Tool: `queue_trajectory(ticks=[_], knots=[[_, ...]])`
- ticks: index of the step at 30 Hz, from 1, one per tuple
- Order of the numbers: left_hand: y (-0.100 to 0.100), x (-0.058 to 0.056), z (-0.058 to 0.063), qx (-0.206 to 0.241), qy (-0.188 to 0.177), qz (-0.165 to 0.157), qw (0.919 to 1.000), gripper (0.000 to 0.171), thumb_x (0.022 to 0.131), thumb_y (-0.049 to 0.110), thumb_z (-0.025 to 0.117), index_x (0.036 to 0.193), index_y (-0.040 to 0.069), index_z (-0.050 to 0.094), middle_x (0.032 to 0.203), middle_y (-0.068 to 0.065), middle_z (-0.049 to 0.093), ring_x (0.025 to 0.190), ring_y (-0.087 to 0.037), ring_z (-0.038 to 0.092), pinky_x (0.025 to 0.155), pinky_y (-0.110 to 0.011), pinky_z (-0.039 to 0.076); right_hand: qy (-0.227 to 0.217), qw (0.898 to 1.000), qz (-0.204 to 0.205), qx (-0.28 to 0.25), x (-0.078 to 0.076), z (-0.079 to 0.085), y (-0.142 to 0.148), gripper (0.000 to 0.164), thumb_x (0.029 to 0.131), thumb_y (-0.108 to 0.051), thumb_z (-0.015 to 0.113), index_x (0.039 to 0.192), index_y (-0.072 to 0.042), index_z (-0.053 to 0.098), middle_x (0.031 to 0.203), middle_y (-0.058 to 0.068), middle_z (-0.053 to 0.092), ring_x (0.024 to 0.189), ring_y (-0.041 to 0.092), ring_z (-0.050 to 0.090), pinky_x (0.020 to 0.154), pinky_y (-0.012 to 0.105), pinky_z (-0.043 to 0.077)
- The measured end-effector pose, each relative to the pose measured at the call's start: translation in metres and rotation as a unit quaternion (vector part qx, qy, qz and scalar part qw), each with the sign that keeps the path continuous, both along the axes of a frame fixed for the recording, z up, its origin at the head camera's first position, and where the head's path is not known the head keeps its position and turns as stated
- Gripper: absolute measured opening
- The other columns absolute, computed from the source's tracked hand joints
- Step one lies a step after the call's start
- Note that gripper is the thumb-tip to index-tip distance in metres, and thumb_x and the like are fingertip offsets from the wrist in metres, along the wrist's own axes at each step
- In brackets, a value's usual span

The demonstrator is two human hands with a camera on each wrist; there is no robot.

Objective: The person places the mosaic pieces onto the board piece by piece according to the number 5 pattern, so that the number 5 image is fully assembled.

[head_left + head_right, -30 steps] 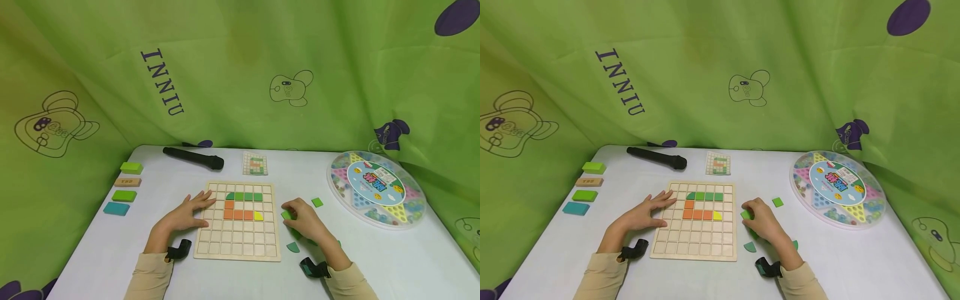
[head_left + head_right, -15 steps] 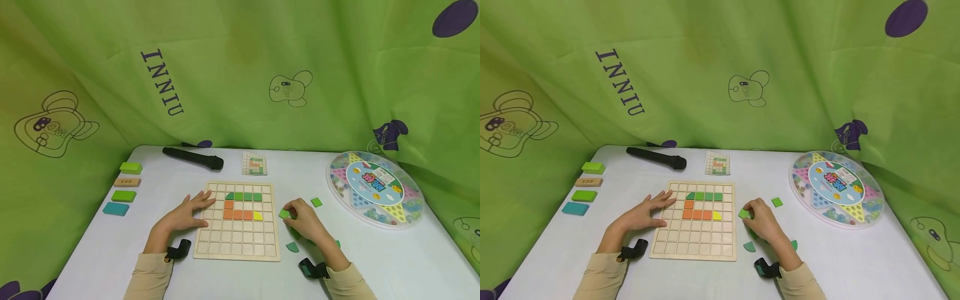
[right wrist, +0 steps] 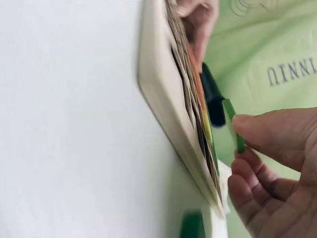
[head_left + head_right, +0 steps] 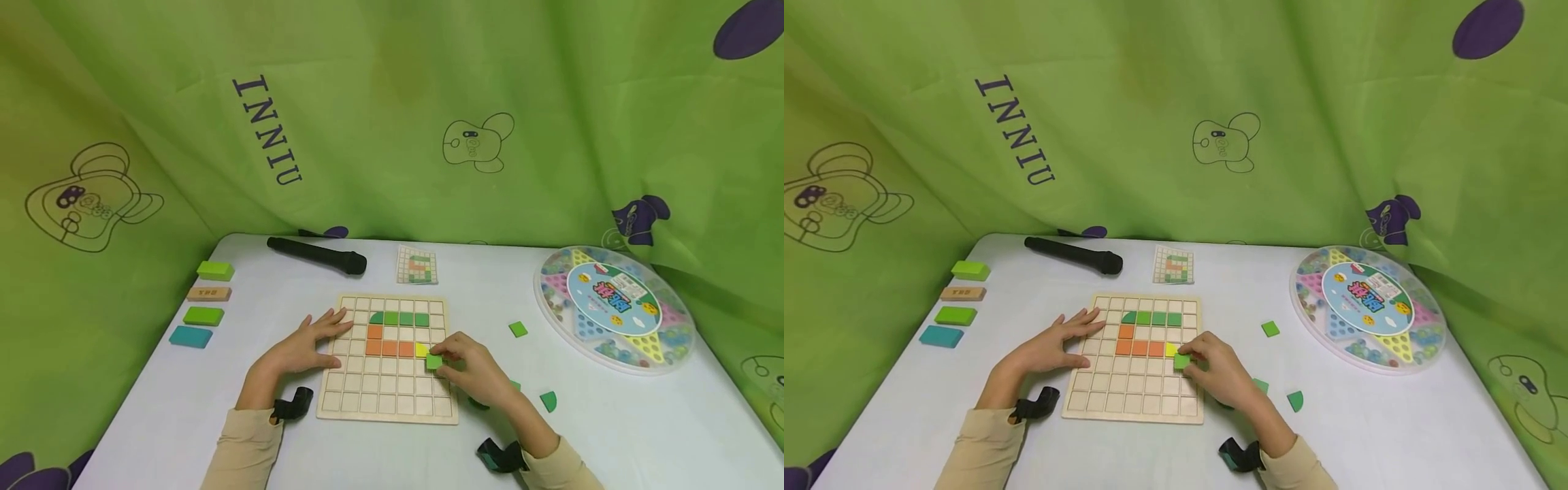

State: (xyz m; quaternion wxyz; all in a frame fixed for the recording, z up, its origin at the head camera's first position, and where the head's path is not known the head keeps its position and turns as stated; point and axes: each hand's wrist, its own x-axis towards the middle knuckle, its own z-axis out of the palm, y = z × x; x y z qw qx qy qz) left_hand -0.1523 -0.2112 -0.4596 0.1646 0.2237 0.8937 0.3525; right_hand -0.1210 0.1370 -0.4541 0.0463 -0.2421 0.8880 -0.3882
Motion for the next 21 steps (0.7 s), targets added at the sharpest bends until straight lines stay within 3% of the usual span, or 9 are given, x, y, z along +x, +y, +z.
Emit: queue_trajectory(ticks=[12,21], knots=[[0.000,-0.003,0.001,0.004,-0.009,0.000,1.0000,0.076,0.078,0.027,0.076,0.144,0.015,0.042,0.159,-0.007,0.018,0.147,-0.031,0.007,0.117,-0.055,-0.008,0.025,0.999,-0.004,0.022,0.001,-0.010,-0.015,0.026,0.080,-0.008,0.073,0.105,-0.013,0.070,0.099,-0.005,0.059,0.078,0.008,0.049,0.065,0.019,0.044],[0.000,-0.002,-0.001,0.010,-0.007,-0.003,0.9999,0.075,0.078,0.028,0.076,0.144,0.012,0.042,0.158,-0.010,0.019,0.147,-0.034,0.007,0.116,-0.057,-0.008,0.031,0.999,0.002,0.025,0.002,-0.013,-0.017,0.025,0.081,-0.009,0.073,0.105,-0.013,0.069,0.101,-0.004,0.058,0.086,0.008,0.053,0.072,0.021,0.047]])
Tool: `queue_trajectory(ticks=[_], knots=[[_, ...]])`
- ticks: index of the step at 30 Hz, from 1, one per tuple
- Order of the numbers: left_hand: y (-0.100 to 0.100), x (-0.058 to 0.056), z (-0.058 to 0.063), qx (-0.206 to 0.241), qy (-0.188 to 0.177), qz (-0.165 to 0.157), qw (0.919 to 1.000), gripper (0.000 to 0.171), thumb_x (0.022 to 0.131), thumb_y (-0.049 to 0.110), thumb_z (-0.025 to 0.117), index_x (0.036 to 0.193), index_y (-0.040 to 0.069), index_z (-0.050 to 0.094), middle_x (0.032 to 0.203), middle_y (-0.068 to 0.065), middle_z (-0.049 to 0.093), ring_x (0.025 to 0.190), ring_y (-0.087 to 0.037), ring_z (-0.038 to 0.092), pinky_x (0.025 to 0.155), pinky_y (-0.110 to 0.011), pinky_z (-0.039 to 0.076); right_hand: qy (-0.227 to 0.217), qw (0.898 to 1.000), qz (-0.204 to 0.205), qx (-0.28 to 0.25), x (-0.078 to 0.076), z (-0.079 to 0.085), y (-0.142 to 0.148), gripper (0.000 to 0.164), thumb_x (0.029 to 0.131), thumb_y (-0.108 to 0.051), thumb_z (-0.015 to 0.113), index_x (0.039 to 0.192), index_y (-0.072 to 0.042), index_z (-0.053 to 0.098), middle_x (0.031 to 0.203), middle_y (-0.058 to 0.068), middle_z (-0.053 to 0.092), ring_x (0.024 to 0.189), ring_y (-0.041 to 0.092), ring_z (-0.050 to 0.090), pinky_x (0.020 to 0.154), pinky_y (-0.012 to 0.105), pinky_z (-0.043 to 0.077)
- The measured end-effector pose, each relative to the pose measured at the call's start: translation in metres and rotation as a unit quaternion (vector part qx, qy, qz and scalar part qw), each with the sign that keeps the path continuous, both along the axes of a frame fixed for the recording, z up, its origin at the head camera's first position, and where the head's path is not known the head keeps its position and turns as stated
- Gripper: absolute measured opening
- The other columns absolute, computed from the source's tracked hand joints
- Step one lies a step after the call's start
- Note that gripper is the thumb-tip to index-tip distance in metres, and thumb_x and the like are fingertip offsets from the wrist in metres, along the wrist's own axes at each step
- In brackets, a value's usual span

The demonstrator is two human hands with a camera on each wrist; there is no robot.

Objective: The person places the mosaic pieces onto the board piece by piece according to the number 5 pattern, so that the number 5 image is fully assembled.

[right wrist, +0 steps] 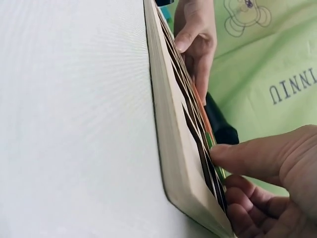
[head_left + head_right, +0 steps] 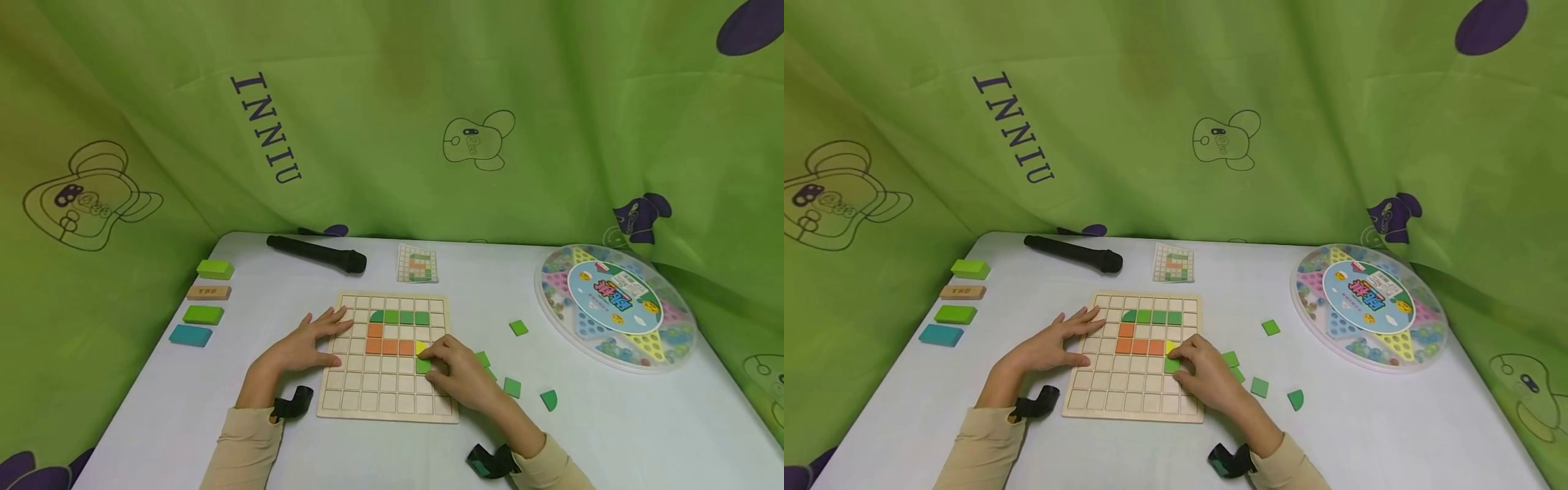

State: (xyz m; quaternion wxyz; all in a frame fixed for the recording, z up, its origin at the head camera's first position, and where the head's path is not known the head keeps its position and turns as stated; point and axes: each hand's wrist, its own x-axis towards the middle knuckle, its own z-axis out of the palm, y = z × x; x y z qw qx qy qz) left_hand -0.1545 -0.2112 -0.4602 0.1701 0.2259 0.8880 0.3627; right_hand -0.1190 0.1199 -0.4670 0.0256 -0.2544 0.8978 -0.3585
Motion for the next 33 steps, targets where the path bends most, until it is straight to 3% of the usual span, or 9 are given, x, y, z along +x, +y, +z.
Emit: queue_trajectory(ticks=[5,9,19,27,33], knots=[[0.001,0.001,-0.001,0.000,-0.003,0.001,1.0000,0.075,0.078,0.029,0.076,0.144,0.013,0.043,0.158,-0.010,0.020,0.147,-0.034,0.007,0.116,-0.057,-0.008,-0.010,1.000,0.003,-0.019,0.001,0.004,0.008,0.030,0.081,-0.011,0.074,0.110,-0.011,0.067,0.107,-0.003,0.061,0.095,0.013,0.060,0.081,0.028,0.053],[0.002,0.002,-0.002,0.001,-0.004,0.001,1.0000,0.075,0.078,0.029,0.076,0.143,0.012,0.043,0.158,-0.010,0.020,0.147,-0.034,0.008,0.116,-0.057,-0.008,-0.022,0.999,-0.020,-0.028,0.000,0.008,0.020,0.033,0.081,-0.011,0.074,0.113,-0.010,0.066,0.111,-0.002,0.062,0.100,0.016,0.063,0.085,0.034,0.055],[0.002,0.001,-0.001,-0.001,-0.004,0.001,1.0000,0.075,0.078,0.029,0.076,0.144,0.013,0.043,0.158,-0.010,0.020,0.147,-0.034,0.008,0.116,-0.056,-0.008,-0.027,0.998,-0.064,-0.008,-0.005,0.009,0.077,0.035,0.083,-0.003,0.069,0.117,-0.007,0.065,0.115,0.004,0.064,0.102,0.025,0.064,0.086,0.042,0.054],[-0.001,0.000,0.000,-0.003,0.005,-0.003,1.0000,0.075,0.079,0.028,0.075,0.144,0.011,0.042,0.158,-0.012,0.020,0.146,-0.035,0.008,0.116,-0.058,-0.007,-0.037,0.999,-0.037,0.015,-0.010,0.005,0.095,0.035,0.083,0.002,0.065,0.115,-0.011,0.066,0.116,0.004,0.062,0.110,0.026,0.059,0.091,0.040,0.051],[0.000,0.000,0.001,-0.003,0.003,-0.001,1.0000,0.076,0.078,0.029,0.075,0.144,0.011,0.042,0.158,-0.012,0.020,0.146,-0.035,0.008,0.116,-0.057,-0.006,-0.025,0.999,-0.034,0.018,-0.011,0.000,0.096,0.031,0.083,0.002,0.066,0.109,-0.013,0.069,0.113,0.001,0.059,0.105,0.022,0.058,0.090,0.037,0.052]])
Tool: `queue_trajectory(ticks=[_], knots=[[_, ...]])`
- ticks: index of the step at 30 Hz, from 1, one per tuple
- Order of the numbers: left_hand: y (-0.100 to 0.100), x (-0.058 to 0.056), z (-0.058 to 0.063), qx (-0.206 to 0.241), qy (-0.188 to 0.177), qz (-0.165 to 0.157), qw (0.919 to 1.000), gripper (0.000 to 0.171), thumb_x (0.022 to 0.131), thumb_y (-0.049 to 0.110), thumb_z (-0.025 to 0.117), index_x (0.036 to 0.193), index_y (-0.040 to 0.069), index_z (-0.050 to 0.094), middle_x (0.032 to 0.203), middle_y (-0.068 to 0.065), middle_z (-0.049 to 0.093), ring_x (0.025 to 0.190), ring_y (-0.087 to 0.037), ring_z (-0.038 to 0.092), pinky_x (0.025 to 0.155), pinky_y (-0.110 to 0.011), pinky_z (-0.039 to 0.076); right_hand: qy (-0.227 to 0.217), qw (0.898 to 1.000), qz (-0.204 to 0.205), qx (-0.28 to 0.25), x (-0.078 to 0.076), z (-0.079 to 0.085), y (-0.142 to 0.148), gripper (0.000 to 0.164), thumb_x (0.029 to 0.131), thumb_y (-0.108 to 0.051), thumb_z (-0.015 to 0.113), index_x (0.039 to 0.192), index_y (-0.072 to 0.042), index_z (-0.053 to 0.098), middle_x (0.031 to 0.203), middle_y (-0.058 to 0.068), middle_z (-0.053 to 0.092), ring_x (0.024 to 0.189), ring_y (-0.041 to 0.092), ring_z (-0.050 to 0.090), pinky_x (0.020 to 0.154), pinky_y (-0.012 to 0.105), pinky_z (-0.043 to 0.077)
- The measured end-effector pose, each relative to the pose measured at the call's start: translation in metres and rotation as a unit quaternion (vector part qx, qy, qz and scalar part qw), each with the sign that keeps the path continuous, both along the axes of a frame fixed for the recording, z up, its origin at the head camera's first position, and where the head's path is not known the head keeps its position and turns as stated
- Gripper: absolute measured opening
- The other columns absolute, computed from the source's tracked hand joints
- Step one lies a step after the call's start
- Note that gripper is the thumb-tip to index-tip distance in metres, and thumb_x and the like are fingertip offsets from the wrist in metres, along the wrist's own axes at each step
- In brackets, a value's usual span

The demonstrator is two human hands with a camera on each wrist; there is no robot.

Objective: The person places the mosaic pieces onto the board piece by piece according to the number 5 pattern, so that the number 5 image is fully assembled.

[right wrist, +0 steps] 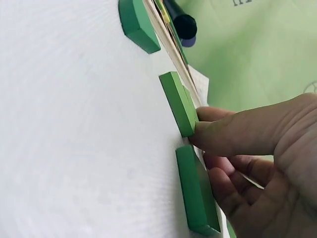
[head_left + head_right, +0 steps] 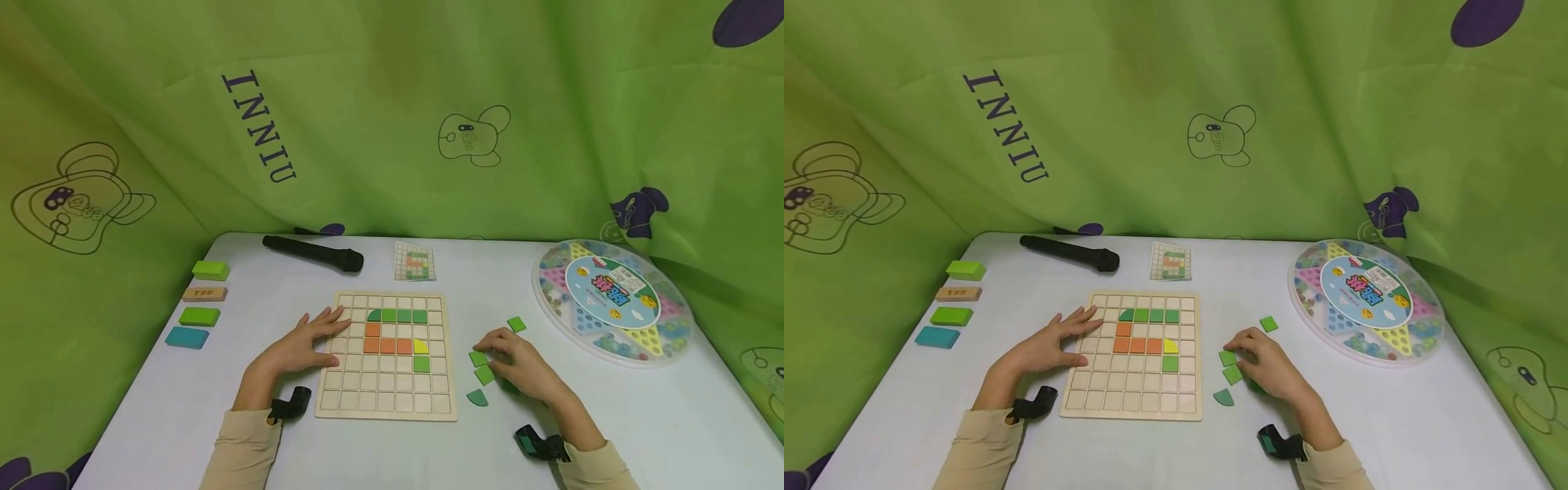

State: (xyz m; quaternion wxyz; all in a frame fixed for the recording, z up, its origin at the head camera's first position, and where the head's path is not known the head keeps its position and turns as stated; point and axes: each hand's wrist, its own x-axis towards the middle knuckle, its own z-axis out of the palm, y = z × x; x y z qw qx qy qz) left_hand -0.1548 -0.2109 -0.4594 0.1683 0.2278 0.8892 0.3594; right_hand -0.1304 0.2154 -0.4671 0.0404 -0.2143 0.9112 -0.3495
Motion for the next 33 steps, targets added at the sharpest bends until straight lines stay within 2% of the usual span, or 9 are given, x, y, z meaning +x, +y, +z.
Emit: queue_trajectory(ticks=[7,12,17,22,27,33], knots=[[0.002,0.001,-0.002,0.005,0.001,-0.004,1.0000,0.075,0.078,0.029,0.076,0.143,0.011,0.043,0.157,-0.012,0.021,0.146,-0.036,0.009,0.116,-0.058,-0.006,0.005,1.000,-0.026,0.008,0.003,0.001,-0.001,0.026,0.083,-0.005,0.069,0.109,-0.012,0.068,0.109,0.000,0.064,0.103,0.024,0.062,0.087,0.040,0.053],[0.002,0.002,-0.003,-0.001,0.000,-0.002,1.0000,0.075,0.078,0.028,0.076,0.144,0.012,0.043,0.158,-0.011,0.021,0.146,-0.035,0.009,0.116,-0.057,-0.006,-0.005,0.999,-0.032,-0.024,0.009,0.012,-0.013,0.027,0.084,-0.008,0.070,0.111,-0.012,0.067,0.108,-0.001,0.065,0.101,0.022,0.064,0.086,0.037,0.055],[0.002,0.001,-0.002,-0.007,0.001,0.000,1.0000,0.076,0.079,0.030,0.075,0.144,0.013,0.042,0.158,-0.010,0.020,0.146,-0.035,0.008,0.116,-0.057,-0.006,0.002,0.999,0.010,-0.047,0.016,0.017,-0.034,0.027,0.084,-0.010,0.071,0.110,-0.013,0.067,0.105,-0.003,0.065,0.096,0.019,0.063,0.083,0.035,0.055],[0.001,0.000,-0.001,-0.008,0.003,-0.004,1.0000,0.076,0.079,0.030,0.075,0.144,0.012,0.041,0.158,-0.011,0.019,0.146,-0.037,0.007,0.116,-0.058,-0.007,-0.005,0.997,0.050,-0.051,0.023,0.015,-0.056,0.026,0.085,-0.012,0.070,0.110,-0.013,0.067,0.105,-0.003,0.065,0.093,0.017,0.062,0.080,0.031,0.055],[0.000,0.000,-0.001,-0.012,0.003,-0.005,0.9999,0.076,0.079,0.031,0.075,0.145,0.012,0.041,0.158,-0.010,0.019,0.146,-0.036,0.007,0.116,-0.057,-0.006,-0.019,0.997,0.067,-0.042,0.028,0.010,-0.074,0.025,0.085,-0.012,0.070,0.109,-0.014,0.068,0.103,-0.005,0.064,0.089,0.010,0.059,0.078,0.025,0.053],[-0.001,0.000,0.000,-0.017,0.004,-0.004,0.9998,0.077,0.079,0.032,0.075,0.145,0.013,0.040,0.158,-0.010,0.019,0.146,-0.036,0.007,0.116,-0.057,-0.006,-0.020,0.998,0.057,-0.033,0.031,0.007,-0.084,0.023,0.085,-0.012,0.069,0.107,-0.017,0.069,0.103,-0.010,0.061,0.088,0.006,0.056,0.074,0.022,0.051]])
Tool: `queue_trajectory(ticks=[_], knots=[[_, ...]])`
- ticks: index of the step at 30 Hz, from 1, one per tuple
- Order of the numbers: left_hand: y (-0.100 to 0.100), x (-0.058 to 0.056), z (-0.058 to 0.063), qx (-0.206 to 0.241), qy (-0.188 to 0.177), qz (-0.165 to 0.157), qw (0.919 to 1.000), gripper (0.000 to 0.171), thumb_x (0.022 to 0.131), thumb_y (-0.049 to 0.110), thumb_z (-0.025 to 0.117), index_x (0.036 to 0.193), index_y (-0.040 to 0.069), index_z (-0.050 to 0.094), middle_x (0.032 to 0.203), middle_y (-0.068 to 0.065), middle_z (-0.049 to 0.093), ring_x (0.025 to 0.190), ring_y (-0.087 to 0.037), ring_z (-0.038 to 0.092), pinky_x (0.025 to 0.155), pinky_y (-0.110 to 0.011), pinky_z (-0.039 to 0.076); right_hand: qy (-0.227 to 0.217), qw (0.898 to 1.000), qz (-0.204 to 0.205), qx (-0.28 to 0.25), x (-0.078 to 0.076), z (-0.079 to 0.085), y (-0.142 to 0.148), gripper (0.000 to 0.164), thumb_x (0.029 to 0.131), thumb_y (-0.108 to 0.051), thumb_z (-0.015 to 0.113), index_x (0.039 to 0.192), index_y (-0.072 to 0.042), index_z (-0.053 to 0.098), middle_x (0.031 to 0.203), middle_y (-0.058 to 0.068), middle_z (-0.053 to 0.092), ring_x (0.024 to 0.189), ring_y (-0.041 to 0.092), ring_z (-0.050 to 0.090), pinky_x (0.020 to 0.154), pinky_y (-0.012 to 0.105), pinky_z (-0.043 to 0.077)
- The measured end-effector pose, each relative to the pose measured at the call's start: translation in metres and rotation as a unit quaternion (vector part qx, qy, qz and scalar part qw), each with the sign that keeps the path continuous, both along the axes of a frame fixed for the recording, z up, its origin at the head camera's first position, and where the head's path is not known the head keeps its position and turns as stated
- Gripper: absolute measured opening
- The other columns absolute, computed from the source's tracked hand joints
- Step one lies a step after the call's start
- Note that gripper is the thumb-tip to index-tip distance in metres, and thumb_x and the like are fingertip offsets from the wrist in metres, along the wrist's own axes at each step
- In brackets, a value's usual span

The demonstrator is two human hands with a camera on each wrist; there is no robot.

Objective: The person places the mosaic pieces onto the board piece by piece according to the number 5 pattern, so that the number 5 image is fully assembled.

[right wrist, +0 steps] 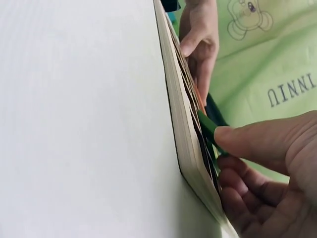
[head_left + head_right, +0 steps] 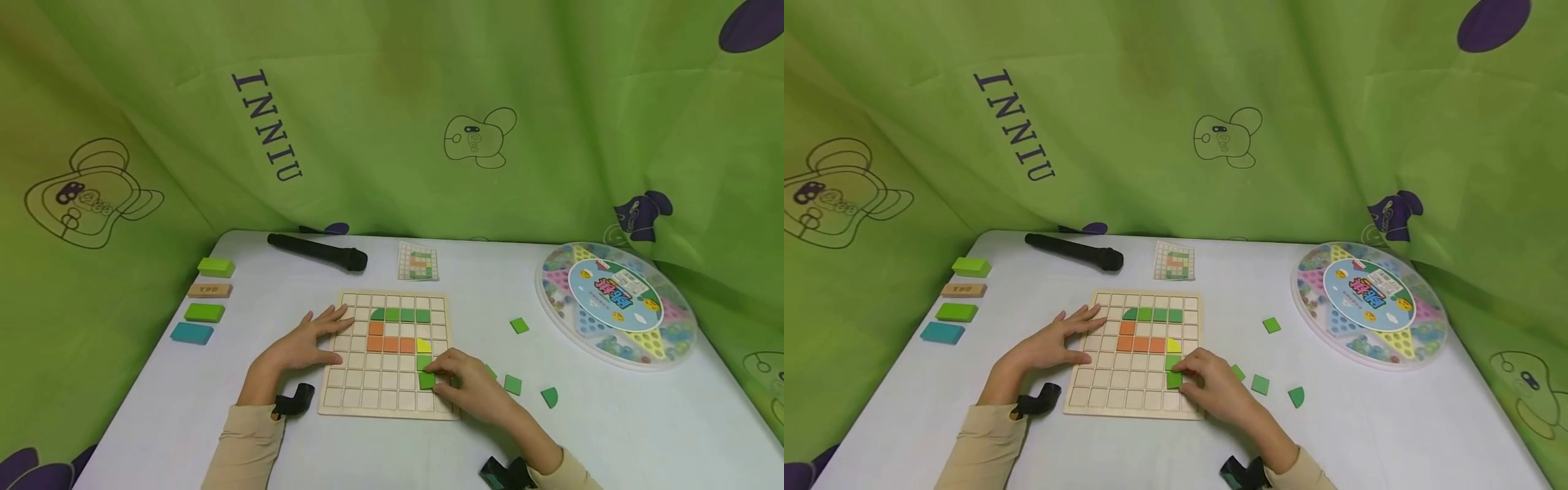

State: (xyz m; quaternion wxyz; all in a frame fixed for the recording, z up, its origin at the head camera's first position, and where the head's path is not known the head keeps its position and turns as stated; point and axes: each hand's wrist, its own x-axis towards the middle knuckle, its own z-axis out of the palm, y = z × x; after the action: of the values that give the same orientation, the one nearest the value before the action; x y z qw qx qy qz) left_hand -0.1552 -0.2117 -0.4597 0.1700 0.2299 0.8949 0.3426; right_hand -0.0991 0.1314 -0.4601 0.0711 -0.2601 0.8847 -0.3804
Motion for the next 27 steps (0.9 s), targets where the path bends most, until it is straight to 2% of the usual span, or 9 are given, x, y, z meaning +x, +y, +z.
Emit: queue_trajectory(ticks=[8,14,17,21,27], knots=[[-0.002,0.001,0.001,0.005,-0.002,0.008,1.0000,0.076,0.079,0.030,0.075,0.145,0.013,0.041,0.158,-0.010,0.019,0.146,-0.035,0.007,0.117,-0.057,-0.006,0.015,1.000,0.008,0.007,0.000,-0.003,-0.005,0.027,0.082,-0.014,0.073,0.109,-0.016,0.069,0.103,-0.009,0.057,0.088,0.006,0.053,0.072,0.020,0.047],[-0.002,0.002,0.000,0.009,-0.003,0.007,0.9999,0.076,0.079,0.030,0.075,0.145,0.012,0.041,0.158,-0.010,0.019,0.146,-0.036,0.007,0.116,-0.058,-0.006,-0.003,1.000,0.001,0.002,-0.001,0.001,0.003,0.032,0.082,-0.015,0.073,0.114,-0.016,0.066,0.109,-0.011,0.061,0.098,0.008,0.058,0.085,0.027,0.051],[-0.002,0.002,0.000,0.011,-0.003,0.006,0.9999,0.076,0.079,0.031,0.075,0.144,0.012,0.041,0.158,-0.010,0.019,0.146,-0.035,0.008,0.116,-0.057,-0.006,0.002,1.000,-0.001,-0.010,0.000,0.003,0.012,0.033,0.082,-0.014,0.073,0.115,-0.014,0.065,0.110,-0.008,0.062,0.100,0.012,0.061,0.088,0.031,0.053],[-0.001,0.001,-0.001,0.011,-0.005,0.010,0.9999,0.075,0.079,0.031,0.075,0.144,0.013,0.042,0.158,-0.009,0.020,0.147,-0.034,0.008,0.117,-0.056,-0.006,0.023,0.999,-0.025,-0.003,0.003,0.005,0.031,0.035,0.080,-0.013,0.075,0.114,-0.014,0.066,0.112,-0.009,0.063,0.102,0.013,0.062,0.087,0.032,0.054],[0.000,0.000,-0.002,0.008,-0.011,0.016,0.9998,0.075,0.078,0.032,0.075,0.144,0.016,0.042,0.159,-0.007,0.019,0.147,-0.032,0.007,0.117,-0.056,-0.006,0.067,0.993,-0.095,0.029,0.017,0.011,0.072,0.037,0.077,-0.013,0.077,0.113,-0.015,0.068,0.109,-0.012,0.064,0.092,0.011,0.064,0.079,0.030,0.055]])
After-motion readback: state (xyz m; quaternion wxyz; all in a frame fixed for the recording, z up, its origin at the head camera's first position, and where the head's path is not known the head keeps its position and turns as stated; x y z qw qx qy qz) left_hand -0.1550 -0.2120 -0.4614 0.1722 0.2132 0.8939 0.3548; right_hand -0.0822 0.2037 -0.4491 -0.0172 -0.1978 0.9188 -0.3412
